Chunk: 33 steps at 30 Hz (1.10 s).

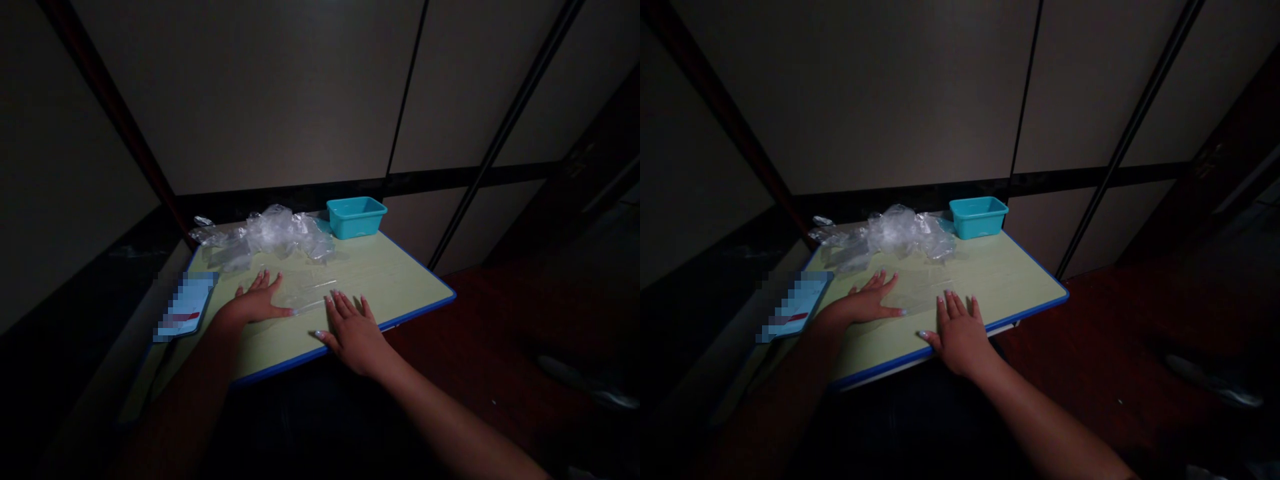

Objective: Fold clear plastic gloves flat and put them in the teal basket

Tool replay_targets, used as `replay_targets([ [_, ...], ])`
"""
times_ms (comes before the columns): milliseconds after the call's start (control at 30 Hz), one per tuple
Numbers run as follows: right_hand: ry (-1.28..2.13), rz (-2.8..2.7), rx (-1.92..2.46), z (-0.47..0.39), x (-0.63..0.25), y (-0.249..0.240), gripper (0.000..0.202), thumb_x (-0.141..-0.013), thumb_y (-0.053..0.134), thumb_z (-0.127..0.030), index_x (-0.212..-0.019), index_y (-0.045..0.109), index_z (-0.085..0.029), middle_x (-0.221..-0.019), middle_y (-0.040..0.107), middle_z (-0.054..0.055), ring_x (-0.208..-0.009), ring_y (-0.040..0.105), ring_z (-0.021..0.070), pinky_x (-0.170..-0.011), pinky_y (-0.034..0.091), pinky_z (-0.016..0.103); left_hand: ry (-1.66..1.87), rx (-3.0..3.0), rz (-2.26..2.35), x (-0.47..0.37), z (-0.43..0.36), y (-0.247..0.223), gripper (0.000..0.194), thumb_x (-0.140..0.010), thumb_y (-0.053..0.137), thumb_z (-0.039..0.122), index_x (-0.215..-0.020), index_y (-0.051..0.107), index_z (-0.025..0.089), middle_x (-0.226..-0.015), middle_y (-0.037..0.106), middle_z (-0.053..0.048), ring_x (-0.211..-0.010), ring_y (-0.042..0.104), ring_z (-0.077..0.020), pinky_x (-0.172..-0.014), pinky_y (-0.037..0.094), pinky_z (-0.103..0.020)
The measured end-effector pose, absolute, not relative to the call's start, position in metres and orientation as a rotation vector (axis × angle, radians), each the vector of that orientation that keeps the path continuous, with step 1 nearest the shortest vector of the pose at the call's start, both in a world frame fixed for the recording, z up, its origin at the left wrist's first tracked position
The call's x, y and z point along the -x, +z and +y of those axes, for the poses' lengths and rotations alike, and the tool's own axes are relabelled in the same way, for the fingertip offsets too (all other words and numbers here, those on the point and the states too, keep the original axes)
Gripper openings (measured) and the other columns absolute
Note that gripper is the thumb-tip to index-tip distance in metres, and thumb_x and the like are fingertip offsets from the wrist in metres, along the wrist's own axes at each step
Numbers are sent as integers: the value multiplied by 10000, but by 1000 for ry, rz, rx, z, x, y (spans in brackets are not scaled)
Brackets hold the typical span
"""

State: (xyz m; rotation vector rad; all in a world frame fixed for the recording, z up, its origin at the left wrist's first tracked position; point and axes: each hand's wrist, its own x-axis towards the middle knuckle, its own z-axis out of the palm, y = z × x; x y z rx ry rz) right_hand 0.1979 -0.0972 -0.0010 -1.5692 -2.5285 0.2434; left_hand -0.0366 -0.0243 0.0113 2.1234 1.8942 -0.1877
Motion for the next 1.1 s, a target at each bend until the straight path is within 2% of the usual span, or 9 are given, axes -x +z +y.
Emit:
replay_targets([
  [133,232,-2591,1539,-95,-200,6,757,-886,202,-621,-1442,246,-110,-1479,199,189,-1374,173,290,-1086,19,534,-155,-2141,1909,38,-25,11,1086,-607,562,726,-1465,97,250,-1516,-15,-160,-1386,-18,-359,-1012,140,-621],
  [233,165,-2639,1479,-80,-203,19,706,-889,240,-607,-1437,275,-164,-1472,253,176,-1365,208,294,-1070,43,563,44,-2184,1995,39,-21,13,916,-709,475,701,-1454,181,257,-1529,77,-127,-1395,49,-330,-1033,146,-579],
  [333,-22,-2617,1439,-46,-202,34,678,-867,390,-554,-1414,328,-159,-1446,317,188,-1312,304,322,-1048,136,558,357,-2183,2152,45,-11,13,653,-815,395,612,-1342,426,227,-1446,365,-97,-1331,281,-283,-1038,243,-444],
  [400,-72,-2641,1374,-14,-197,41,627,-834,488,-508,-1343,440,-146,-1337,471,183,-1218,413,316,-991,290,468,511,-2150,2249,53,-2,11,517,-830,419,555,-1182,563,204,-1256,560,-84,-1202,435,-249,-984,323,-349],
  [467,-28,-2700,1319,19,-191,42,516,-806,548,-476,-1194,576,-137,-1157,595,170,-1094,506,283,-888,382,360,594,-2102,2349,63,6,7,409,-826,464,504,-1053,616,200,-1115,621,-78,-1107,494,-236,-947,350,-320],
  [600,143,-2727,1211,69,-182,32,304,-805,581,-392,-955,662,-141,-938,661,103,-841,580,190,-722,395,250,621,-2012,2463,79,14,0,291,-824,505,433,-965,629,211,-1027,638,-65,-1036,513,-235,-919,361,-331],
  [700,229,-2675,1084,83,-184,19,254,-767,626,-370,-856,655,-134,-859,655,77,-786,559,166,-675,372,232,610,-1969,2499,81,14,-1,299,-821,520,420,-989,626,196,-1040,625,-76,-1035,497,-239,-890,371,-327],
  [933,398,-2577,1067,84,-195,4,317,-730,658,-421,-861,625,-134,-764,622,40,-667,509,133,-580,328,218,585,-2102,2487,71,16,-3,289,-812,545,437,-1024,622,258,-1133,537,-70,-1111,410,-266,-902,338,-368],
  [1100,409,-2554,1138,86,-192,4,340,-729,650,-440,-888,636,-140,-803,637,57,-693,523,148,-580,322,226,539,-2141,2468,70,18,-6,231,-811,553,405,-976,619,258,-1180,511,-62,-1159,372,-265,-931,311,-377],
])
